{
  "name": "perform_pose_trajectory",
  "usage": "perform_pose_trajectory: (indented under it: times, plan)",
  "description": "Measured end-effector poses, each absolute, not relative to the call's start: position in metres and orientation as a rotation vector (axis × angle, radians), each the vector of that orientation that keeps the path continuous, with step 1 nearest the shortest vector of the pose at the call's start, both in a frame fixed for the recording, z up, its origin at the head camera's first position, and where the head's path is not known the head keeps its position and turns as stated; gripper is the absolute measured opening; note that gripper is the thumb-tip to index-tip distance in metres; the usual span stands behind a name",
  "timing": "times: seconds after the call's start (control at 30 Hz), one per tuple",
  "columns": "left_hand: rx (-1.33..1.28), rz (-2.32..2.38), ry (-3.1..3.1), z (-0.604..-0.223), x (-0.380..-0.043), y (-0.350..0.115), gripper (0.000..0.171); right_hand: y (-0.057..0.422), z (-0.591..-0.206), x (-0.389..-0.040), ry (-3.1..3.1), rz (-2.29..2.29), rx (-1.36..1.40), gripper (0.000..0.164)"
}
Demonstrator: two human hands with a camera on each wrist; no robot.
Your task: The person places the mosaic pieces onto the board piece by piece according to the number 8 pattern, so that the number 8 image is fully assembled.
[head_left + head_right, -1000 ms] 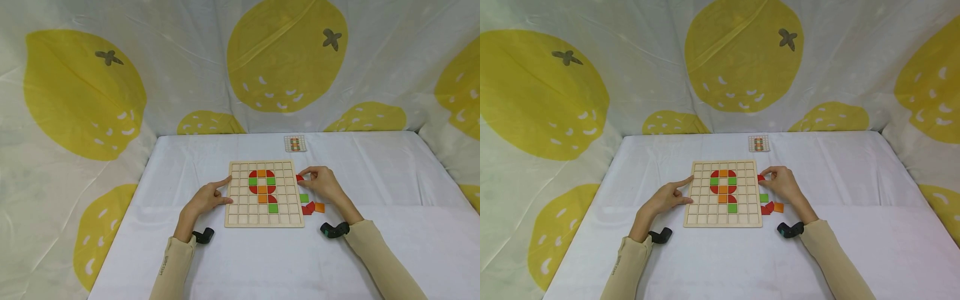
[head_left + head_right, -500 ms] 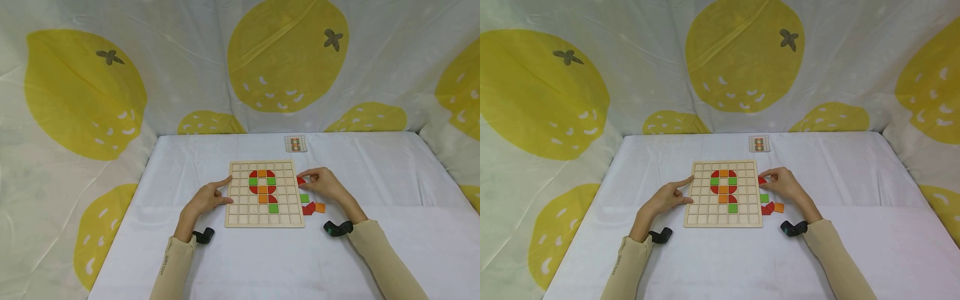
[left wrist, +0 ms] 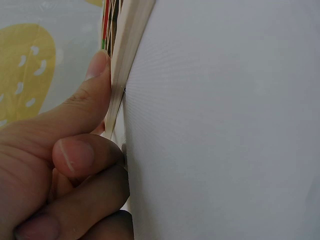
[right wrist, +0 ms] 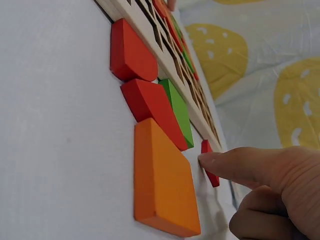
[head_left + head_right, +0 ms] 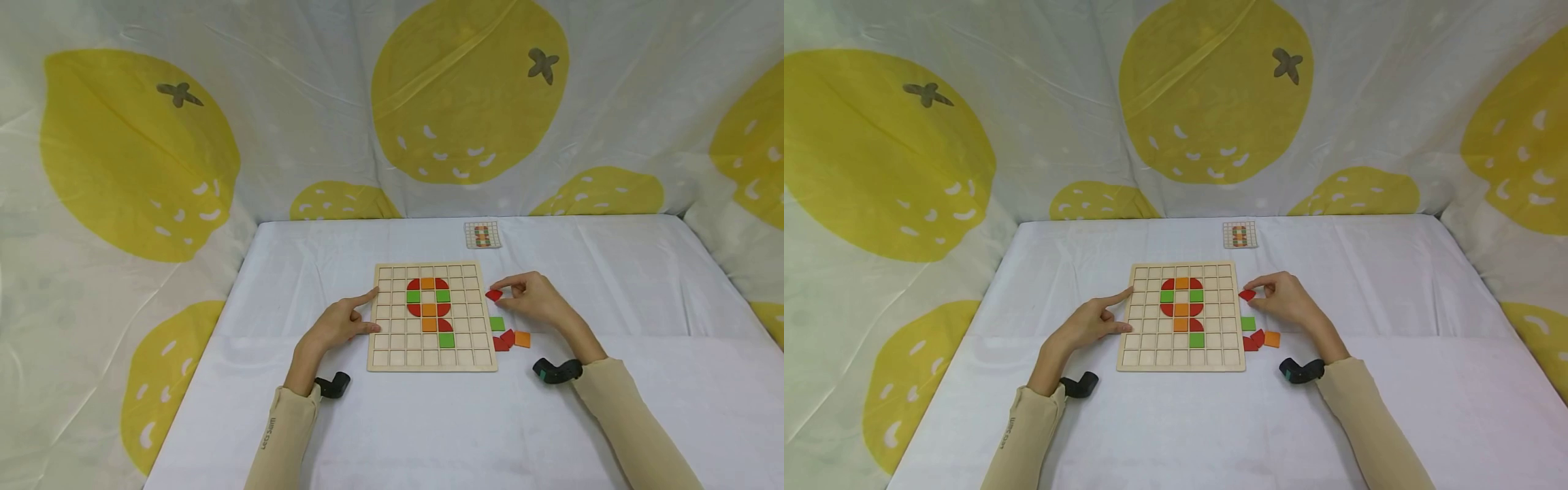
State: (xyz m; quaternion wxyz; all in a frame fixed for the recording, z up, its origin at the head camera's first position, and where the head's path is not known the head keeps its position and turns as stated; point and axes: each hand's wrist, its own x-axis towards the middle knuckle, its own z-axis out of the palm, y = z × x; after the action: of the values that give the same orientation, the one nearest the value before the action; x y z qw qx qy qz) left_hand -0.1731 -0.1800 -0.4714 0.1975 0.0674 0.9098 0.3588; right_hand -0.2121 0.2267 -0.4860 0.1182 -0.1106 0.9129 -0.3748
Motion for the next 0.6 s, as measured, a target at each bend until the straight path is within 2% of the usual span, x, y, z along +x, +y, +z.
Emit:
perform_pose_trajectory:
  times: [0.27, 0.6]
  plan:
    - [0.185, 0.999, 2.546, -0.471, -0.173, -0.180, 0.085, 0.235, -0.484, -0.213, 2.683, -1.110, -0.242, 0.031]
    - [0.188, 1.002, 2.553, -0.471, -0.173, -0.180, 0.085, 0.238, -0.490, -0.214, 2.635, -1.198, -0.275, 0.031]
